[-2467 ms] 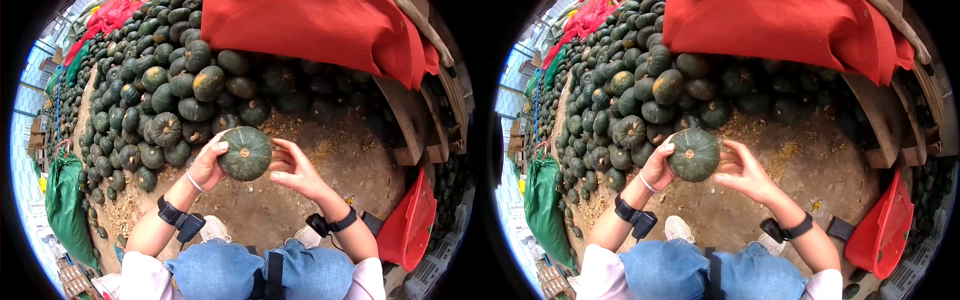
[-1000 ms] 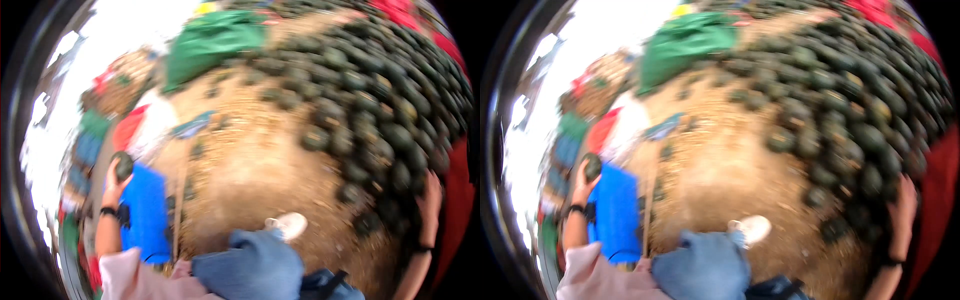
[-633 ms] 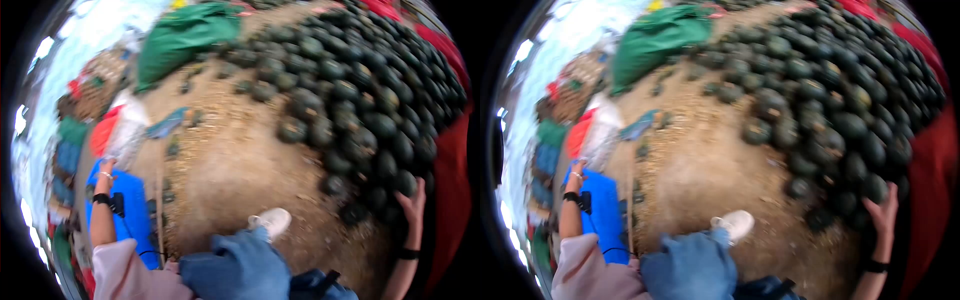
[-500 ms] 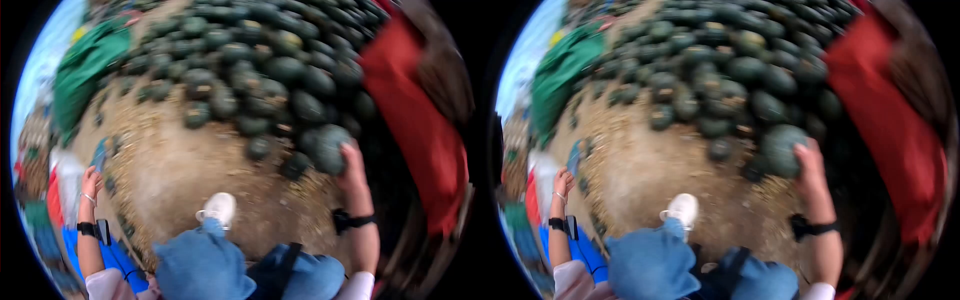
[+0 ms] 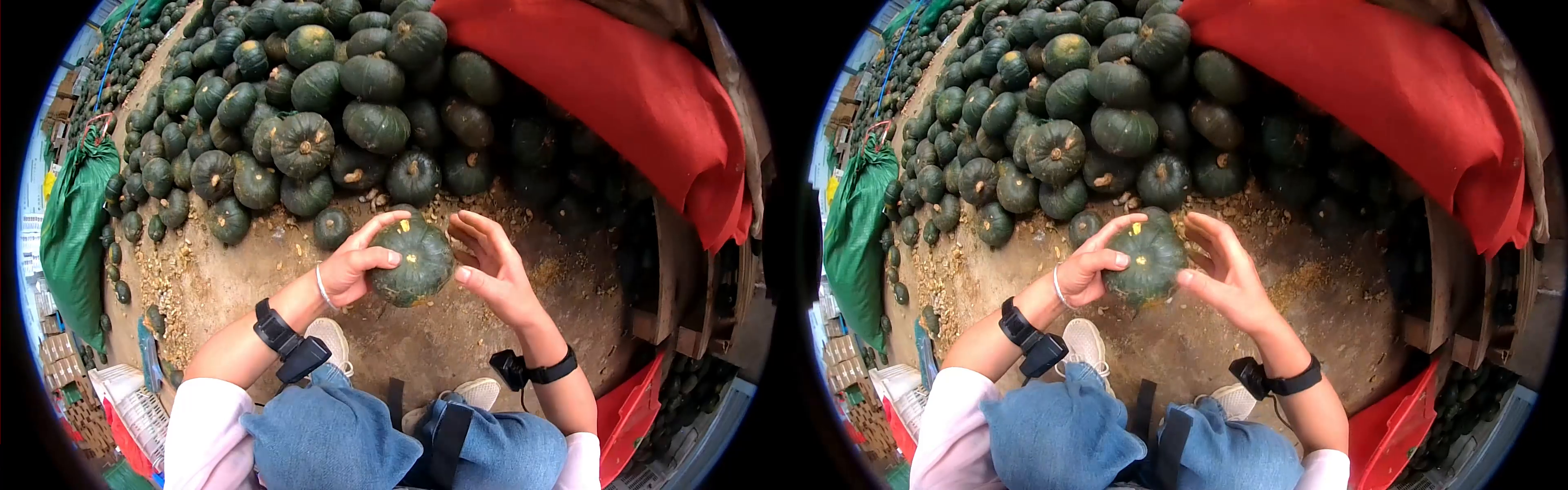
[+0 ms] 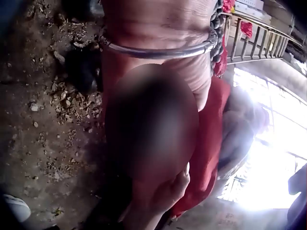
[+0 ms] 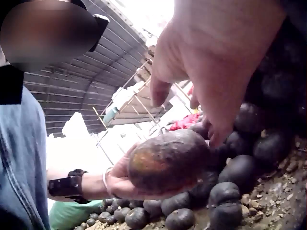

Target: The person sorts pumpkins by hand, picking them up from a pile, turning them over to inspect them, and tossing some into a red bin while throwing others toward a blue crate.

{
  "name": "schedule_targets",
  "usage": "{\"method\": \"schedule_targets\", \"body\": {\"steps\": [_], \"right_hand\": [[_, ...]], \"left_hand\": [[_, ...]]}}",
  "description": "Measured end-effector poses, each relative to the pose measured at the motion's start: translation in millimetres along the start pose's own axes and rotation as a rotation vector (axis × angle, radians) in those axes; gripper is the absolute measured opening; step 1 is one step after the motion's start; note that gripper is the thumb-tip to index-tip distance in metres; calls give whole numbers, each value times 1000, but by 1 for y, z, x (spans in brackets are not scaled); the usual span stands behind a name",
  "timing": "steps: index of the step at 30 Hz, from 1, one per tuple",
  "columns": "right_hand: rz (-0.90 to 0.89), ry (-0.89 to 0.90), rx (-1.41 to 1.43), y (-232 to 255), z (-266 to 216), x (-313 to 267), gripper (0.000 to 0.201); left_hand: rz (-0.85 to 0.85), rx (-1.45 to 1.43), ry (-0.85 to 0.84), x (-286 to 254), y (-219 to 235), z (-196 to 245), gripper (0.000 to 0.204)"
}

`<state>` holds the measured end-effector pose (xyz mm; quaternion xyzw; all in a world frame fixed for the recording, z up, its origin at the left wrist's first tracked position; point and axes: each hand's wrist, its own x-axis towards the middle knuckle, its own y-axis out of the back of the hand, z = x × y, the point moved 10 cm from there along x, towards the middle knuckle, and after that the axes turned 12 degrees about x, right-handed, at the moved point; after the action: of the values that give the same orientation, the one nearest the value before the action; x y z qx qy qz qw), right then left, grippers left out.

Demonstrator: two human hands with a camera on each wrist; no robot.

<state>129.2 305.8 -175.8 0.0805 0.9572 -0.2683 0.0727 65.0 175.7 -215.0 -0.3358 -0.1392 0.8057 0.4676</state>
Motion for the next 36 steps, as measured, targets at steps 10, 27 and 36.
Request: {"method": "schedule_targets", "body": {"steps": [10,27,36], "right_hand": [[-246,-172,-219,-52,62,23,81],[-769,-380,-381,-239,31,52,42],[-687,-432,-289,-404,101,25,81]], "left_hand": [[238,701,-171,-47,40,11,73],[1520,362,-379,-518,69,13,55],[1298,1089,-334,-493,189,47,58]]}}
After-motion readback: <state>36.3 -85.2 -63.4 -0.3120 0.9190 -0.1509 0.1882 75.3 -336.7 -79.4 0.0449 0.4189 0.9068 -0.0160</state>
